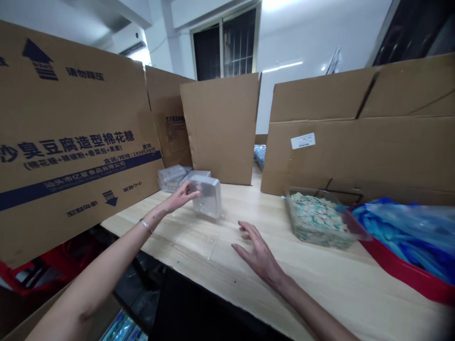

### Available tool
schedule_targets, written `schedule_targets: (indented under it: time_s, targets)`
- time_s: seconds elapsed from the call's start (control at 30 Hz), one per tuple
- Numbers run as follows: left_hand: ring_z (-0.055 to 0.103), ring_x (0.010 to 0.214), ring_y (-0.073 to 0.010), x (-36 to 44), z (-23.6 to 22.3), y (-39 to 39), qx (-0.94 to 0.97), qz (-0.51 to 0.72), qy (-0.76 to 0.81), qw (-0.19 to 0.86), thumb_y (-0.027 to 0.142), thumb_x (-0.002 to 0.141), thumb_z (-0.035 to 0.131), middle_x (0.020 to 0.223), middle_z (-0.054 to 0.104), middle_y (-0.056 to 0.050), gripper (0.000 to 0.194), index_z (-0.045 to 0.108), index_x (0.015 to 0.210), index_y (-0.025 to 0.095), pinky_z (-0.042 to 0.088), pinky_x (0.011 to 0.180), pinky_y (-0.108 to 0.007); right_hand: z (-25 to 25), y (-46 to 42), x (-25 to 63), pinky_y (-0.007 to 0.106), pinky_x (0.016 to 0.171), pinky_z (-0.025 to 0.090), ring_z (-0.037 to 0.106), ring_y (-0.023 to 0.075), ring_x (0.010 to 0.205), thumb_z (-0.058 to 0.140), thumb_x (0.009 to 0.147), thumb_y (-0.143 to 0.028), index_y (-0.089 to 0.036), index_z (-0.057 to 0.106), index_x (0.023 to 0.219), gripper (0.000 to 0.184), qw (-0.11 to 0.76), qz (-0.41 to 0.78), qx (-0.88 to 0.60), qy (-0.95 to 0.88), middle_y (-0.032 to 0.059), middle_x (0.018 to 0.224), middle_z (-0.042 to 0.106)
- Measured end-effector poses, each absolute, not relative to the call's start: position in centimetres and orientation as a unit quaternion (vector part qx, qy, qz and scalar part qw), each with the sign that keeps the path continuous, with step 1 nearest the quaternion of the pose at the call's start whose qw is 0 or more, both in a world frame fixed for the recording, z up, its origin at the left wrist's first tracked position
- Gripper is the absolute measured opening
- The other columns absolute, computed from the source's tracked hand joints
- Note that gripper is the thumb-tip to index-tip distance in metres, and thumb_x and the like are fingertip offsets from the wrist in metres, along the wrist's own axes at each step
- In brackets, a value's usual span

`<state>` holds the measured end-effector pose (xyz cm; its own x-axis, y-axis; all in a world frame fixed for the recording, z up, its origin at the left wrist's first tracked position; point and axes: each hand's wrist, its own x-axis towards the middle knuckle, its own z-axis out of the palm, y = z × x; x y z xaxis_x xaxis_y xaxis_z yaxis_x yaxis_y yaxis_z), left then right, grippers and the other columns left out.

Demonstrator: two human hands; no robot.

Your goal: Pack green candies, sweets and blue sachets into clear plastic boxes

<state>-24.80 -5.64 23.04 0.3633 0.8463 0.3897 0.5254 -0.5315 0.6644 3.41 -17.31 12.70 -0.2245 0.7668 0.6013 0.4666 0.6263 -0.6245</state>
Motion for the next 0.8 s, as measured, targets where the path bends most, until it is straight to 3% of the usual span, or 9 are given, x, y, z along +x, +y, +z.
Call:
schedule_targets:
  time_s: [0.07,0.17,0.3,0.4,0.5,0.67,0.8]
  targets:
    - [0.052,0.113,-0.0228,-22.6,21.8,-9.2,0.718,0.417,0.386,0.401,0.042,0.083,0.056,0.127,0.054,-0.011,0.046,0.046,0.122,0.019,0.046,0.088,-0.033,15.3,-18.2,2.9,0.039,0.09,0.051,0.052,0.023,0.113,0.064,0.079,-0.037,-0.02,0.036,0.136,0.066,0.488,0.166,-0.41,-0.752,0.0136,0.132,0.045]
    - [0.051,0.116,-0.0225,-19.6,19.9,-13.5,0.612,0.452,0.341,0.553,0.038,0.08,0.063,0.128,0.054,-0.009,0.043,0.051,0.118,0.023,0.044,0.09,-0.032,17.9,-20.3,1.9,0.035,0.084,0.051,0.058,0.0204,0.098,0.062,0.079,-0.032,-0.019,0.048,0.122,0.048,0.5,0.15,-0.427,-0.739,0.01,0.116,0.056]
    - [0.051,0.117,-0.0222,-16.0,17.9,-17.3,0.49,0.532,0.247,0.645,0.047,0.078,0.063,0.124,0.056,-0.006,0.045,0.05,0.116,0.026,0.043,0.093,-0.036,18.4,-22.9,1.0,0.031,0.076,0.049,0.058,0.0183,0.081,0.056,0.08,-0.023,-0.019,0.055,0.098,0.018,0.514,0.059,-0.472,-0.713,0.0052,0.087,0.061]
    - [0.051,0.116,-0.0236,-13.7,16.3,-19.9,0.41,0.584,0.2,0.671,0.062,0.067,0.065,0.124,0.054,-0.006,0.067,0.044,0.122,0.031,0.044,0.092,-0.039,17.7,-24.7,0.4,0.033,0.078,0.048,0.058,0.0209,0.084,0.051,0.081,-0.021,-0.018,0.055,0.098,0.017,0.475,-0.006,-0.478,-0.739,0.0066,0.088,0.06]
    - [0.056,0.107,-0.0214,-12.2,14.6,-22.2,0.348,0.62,0.223,0.667,0.054,0.063,0.074,0.112,0.059,-0.006,0.072,0.045,0.122,0.027,0.043,0.092,-0.036,17.2,-26.6,-0.3,0.039,0.082,0.046,0.056,0.0249,0.091,0.049,0.084,-0.02,-0.016,0.055,0.105,0.022,0.424,-0.021,-0.464,-0.778,0.0107,0.094,0.061]
    - [0.062,0.09,-0.0211,-12.2,13.4,-24.5,0.29,0.573,0.231,0.731,0.048,0.072,0.068,0.088,0.064,-0.006,0.043,0.059,0.099,0.017,0.045,0.087,-0.035,18.3,-28.2,0.0,0.037,0.085,0.046,0.054,0.0221,0.096,0.062,0.079,-0.028,-0.02,0.056,0.108,0.031,0.448,0.174,-0.406,-0.777,0.0084,0.105,0.059]
    - [0.062,0.094,-0.0241,-12.4,13.4,-25.3,0.293,0.556,0.21,0.749,0.047,0.069,0.071,0.098,0.065,-0.009,0.049,0.057,0.107,0.019,0.047,0.084,-0.036,19.0,-27.6,0.6,0.026,0.064,0.046,0.053,0.0125,0.067,0.057,0.083,-0.037,-0.018,0.06,0.089,0.019,0.434,0.386,-0.418,-0.699,0.0009,0.076,0.058]
